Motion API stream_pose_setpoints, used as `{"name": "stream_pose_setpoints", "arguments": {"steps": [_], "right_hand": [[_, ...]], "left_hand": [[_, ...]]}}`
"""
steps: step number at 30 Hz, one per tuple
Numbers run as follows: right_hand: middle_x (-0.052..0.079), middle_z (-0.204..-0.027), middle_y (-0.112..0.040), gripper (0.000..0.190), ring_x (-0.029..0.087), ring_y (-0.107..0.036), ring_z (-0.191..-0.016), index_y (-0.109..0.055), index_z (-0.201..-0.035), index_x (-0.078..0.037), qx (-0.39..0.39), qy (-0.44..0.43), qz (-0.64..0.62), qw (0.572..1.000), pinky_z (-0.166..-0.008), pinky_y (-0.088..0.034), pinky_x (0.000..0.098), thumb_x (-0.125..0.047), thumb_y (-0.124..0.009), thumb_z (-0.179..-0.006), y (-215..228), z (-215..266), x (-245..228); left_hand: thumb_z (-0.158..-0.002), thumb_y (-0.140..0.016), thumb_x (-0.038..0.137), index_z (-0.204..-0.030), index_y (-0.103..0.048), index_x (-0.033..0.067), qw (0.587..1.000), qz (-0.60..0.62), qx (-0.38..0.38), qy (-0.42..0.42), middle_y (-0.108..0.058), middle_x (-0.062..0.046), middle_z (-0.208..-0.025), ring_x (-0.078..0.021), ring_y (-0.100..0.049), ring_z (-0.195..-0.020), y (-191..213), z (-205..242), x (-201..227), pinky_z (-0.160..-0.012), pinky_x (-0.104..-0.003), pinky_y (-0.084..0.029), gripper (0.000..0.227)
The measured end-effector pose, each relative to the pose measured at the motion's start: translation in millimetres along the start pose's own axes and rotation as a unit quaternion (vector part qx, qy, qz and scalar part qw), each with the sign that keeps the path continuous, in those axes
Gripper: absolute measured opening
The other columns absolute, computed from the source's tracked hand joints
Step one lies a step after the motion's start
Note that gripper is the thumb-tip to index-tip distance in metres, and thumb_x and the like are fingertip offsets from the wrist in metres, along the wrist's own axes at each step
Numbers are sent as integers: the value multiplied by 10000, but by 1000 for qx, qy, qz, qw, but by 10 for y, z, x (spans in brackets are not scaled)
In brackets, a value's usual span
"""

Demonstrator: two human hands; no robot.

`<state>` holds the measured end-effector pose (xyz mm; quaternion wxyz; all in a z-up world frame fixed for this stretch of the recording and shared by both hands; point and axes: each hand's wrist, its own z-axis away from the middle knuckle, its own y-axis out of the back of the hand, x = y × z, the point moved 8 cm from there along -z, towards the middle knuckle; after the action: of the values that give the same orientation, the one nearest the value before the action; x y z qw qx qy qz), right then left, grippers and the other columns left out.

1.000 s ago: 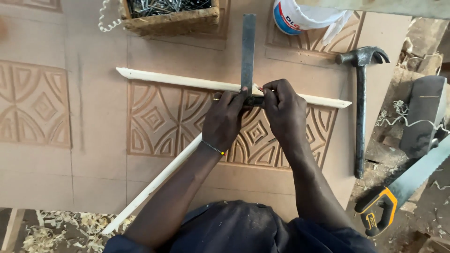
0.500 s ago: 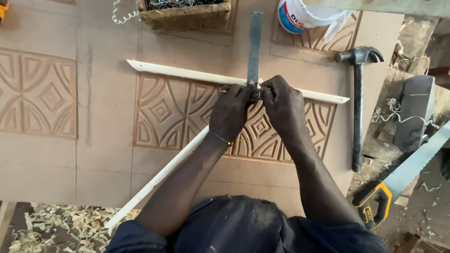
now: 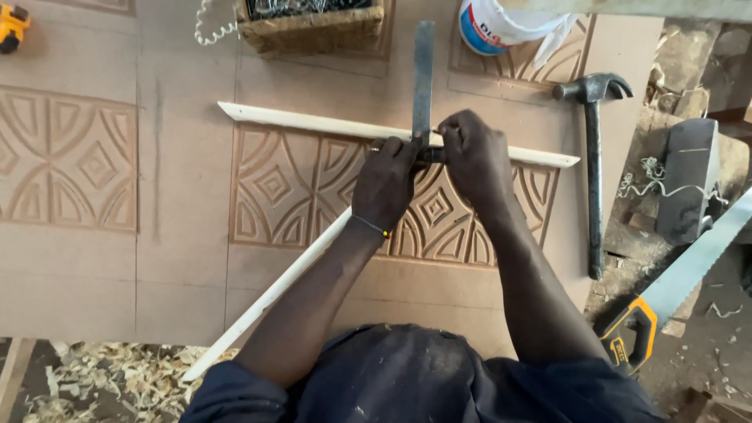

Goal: Measuring, cutting, and nailing decorative wooden strips onto a door panel

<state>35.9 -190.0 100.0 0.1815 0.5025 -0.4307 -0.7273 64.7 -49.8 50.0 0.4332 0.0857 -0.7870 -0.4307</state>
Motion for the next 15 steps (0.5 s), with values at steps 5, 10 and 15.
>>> {"name": "stream_pose_setpoints", "arguments": {"steps": [5,10,15], "right_hand": [[47,-638,-696,115,367,-729,-769,-692,-1048,-221,-10,0,11,1000,-753,-555,529,-286,-605,-1010,-69,118,101],[66,-675,-717,135,401,-721,-800,-704,-1012,-216,-37,28,43,998,-761,-556,556,-299,-598,-1013,-74,22,144],[22,-685,-721,156,376,-730,-808,-704,-1031,-224,2,23,20,1000,-775,-569,538,-320,-582,-1023,-44,-109,139]], "left_hand": [[-1000,-648,297,-1265,-650,130,1000,-3,0,-6,-576,-96,-965,-405,-651,-1007,-86,38,-55,-759,-448,-646,313],[-1005,-647,324,-1309,-634,134,1000,-1,15,-20,-580,-95,-954,-393,-654,-992,-74,39,-26,-760,-434,-644,359],[-972,-691,291,-1232,-678,124,1000,10,22,-12,-601,-108,-960,-398,-665,-989,-16,22,-9,-748,-424,-638,309]]}}
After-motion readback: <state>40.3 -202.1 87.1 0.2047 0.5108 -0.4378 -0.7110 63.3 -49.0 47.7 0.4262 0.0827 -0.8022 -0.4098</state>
